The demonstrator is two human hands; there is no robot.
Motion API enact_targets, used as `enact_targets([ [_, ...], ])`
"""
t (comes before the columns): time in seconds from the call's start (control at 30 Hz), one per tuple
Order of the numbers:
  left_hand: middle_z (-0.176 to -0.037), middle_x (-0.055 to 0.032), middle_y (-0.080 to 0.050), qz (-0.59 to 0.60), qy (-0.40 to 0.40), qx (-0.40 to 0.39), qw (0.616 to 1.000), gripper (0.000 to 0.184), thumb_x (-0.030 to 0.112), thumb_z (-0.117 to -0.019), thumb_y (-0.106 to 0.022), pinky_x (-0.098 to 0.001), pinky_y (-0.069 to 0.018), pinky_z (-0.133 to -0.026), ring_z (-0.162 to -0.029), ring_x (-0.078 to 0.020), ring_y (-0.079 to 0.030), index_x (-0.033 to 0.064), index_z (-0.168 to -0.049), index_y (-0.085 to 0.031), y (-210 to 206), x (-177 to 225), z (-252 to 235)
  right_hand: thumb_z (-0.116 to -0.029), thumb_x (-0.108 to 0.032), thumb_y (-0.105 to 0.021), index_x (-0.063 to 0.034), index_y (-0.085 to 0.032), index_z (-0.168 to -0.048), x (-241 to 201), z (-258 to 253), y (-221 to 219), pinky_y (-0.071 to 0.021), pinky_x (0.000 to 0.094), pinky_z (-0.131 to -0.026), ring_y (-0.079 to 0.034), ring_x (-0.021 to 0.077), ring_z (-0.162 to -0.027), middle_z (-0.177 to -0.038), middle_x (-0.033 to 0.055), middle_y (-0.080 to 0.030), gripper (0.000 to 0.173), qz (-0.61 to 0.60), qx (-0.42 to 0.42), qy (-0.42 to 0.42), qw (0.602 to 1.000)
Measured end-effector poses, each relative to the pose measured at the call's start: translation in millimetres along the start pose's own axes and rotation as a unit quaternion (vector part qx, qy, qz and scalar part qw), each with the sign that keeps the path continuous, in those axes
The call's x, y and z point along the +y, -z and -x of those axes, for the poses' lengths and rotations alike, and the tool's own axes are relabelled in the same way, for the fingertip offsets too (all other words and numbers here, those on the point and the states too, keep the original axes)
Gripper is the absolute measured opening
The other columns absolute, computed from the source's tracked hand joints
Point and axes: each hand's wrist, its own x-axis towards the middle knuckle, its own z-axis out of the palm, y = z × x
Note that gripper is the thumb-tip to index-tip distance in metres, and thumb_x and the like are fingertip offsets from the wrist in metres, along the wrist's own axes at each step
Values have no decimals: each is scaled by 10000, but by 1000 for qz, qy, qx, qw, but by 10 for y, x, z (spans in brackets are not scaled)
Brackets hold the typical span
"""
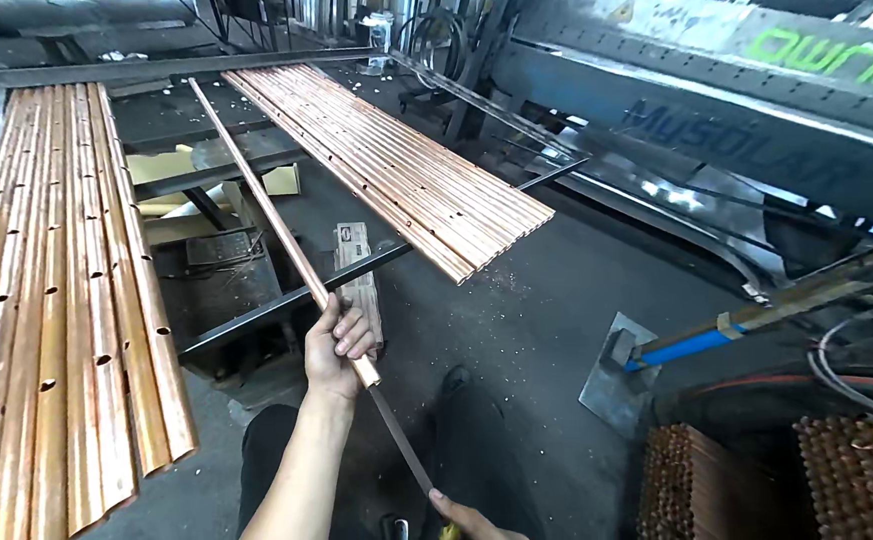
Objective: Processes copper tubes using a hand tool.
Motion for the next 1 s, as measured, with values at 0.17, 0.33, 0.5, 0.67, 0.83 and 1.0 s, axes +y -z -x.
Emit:
enact_targets([
  [0.17,-566,59,-439,1,2,2,1000,403,411,-1111,-352,-152,-400,-355,-367,-30,-429,110,-972,-580,-1,-16,12,-1064,-144,-534,-13,-610,-1407,-122,-118,-63,-612,355,-684,-698,165,-725,-979,149,-746,375,40,7,8,999],
  [0.33,-537,67,-371,-118,-13,122,985,339,377,-1112,-389,-141,-351,-335,-348,-13,-363,123,-937,-528,-184,-35,13,-1060,-219,-521,-110,-614,-1432,-240,-70,-67,-606,461,-695,-719,267,-789,-975,151,-738,399,211,-6,-36,977],
  [0.5,-553,73,-360,-222,-8,242,944,276,363,-1086,-480,-141,-311,-337,-365,-9,-321,155,-907,-504,-334,-75,-42,-1025,-250,-579,-214,-673,-1391,-293,-166,-73,-581,448,-545,-702,279,-641,-843,141,-729,379,316,42,-33,947],
  [0.67,-609,44,-421,-267,-50,297,915,251,342,-1086,-495,-157,-363,-371,-408,-38,-388,130,-960,-540,-456,-157,-20,-1031,-257,-563,-218,-655,-1409,-250,-172,-26,-571,444,-549,-692,279,-653,-848,141,-717,391,337,34,-29,940],
  [0.83,-735,-41,-556,-277,-34,295,914,134,210,-1042,-495,-245,-501,-502,-562,-128,-565,91,-1024,-553,-437,-59,-12,-1036,-250,-560,-190,-658,-1406,-274,-174,-5,-589,470,-572,-712,286,-676,-875,144,-736,387,307,21,-32,951],
  [1.0,-800,-31,-592,-133,-10,93,987,161,196,-1052,-439,-175,-502,-476,-556,-74,-579,98,-1052,-567,-95,-107,-67,-1024,-249,-566,-213,-660,-1402,-275,-345,6,-587,454,-561,-701,258,-652,-857,117,-731,392,317,29,-29,947],
])
